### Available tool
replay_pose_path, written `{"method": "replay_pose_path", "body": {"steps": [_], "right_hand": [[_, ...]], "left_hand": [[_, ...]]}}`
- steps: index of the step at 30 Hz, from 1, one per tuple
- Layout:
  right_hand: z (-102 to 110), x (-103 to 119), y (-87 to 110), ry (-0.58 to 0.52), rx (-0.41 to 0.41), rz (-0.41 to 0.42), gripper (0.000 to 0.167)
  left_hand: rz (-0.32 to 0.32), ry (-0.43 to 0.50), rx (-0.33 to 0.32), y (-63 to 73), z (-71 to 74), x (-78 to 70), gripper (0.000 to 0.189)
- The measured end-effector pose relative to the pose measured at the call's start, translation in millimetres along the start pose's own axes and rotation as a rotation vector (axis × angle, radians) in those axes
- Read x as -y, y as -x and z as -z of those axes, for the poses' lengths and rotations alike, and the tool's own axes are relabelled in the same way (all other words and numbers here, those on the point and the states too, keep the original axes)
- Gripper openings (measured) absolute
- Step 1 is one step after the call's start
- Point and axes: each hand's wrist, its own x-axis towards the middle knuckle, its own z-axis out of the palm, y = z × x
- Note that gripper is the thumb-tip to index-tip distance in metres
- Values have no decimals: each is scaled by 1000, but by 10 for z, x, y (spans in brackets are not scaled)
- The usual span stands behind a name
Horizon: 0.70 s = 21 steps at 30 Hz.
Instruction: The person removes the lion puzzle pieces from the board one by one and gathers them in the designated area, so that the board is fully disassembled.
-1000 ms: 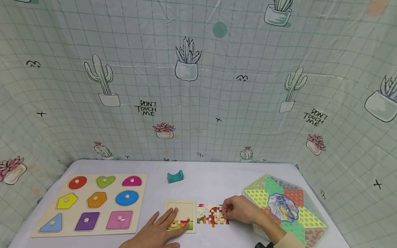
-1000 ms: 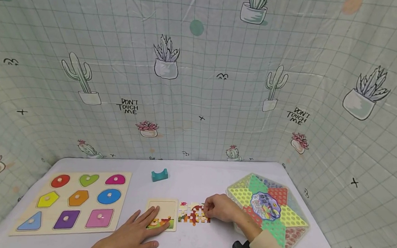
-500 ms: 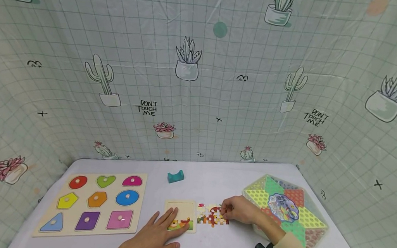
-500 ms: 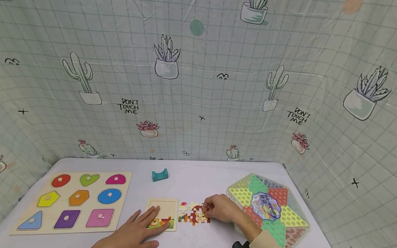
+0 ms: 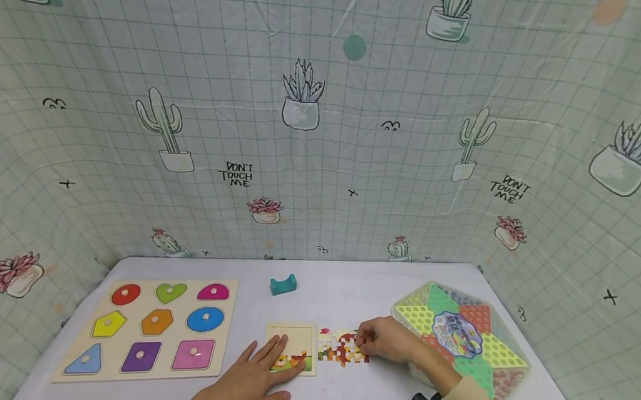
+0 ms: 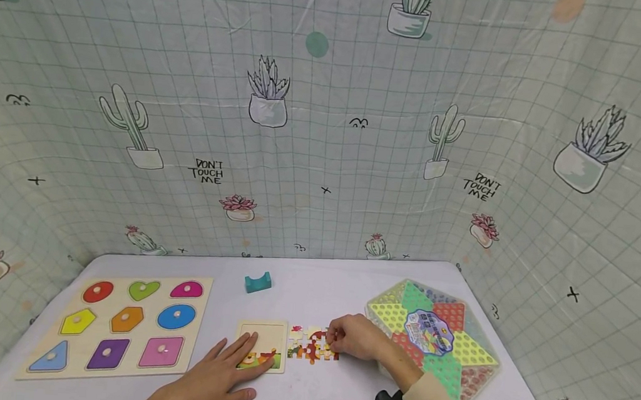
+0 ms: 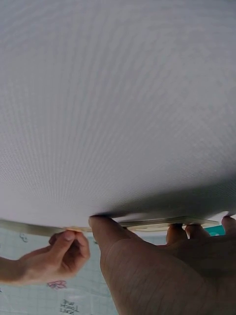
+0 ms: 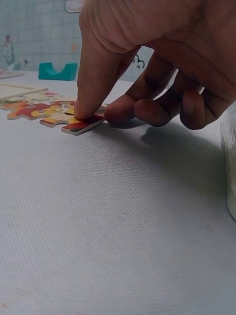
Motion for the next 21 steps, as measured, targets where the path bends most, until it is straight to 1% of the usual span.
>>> {"method": "replay_pose_path", "body": {"steps": [13, 21], "right_hand": [[11, -1, 5, 10, 7, 14, 4], [5, -18, 8, 14, -5, 19, 9]], "left_hand": [[-2, -11, -7, 2, 6, -3, 57], [1, -10, -1, 3, 16, -3, 57]]}}
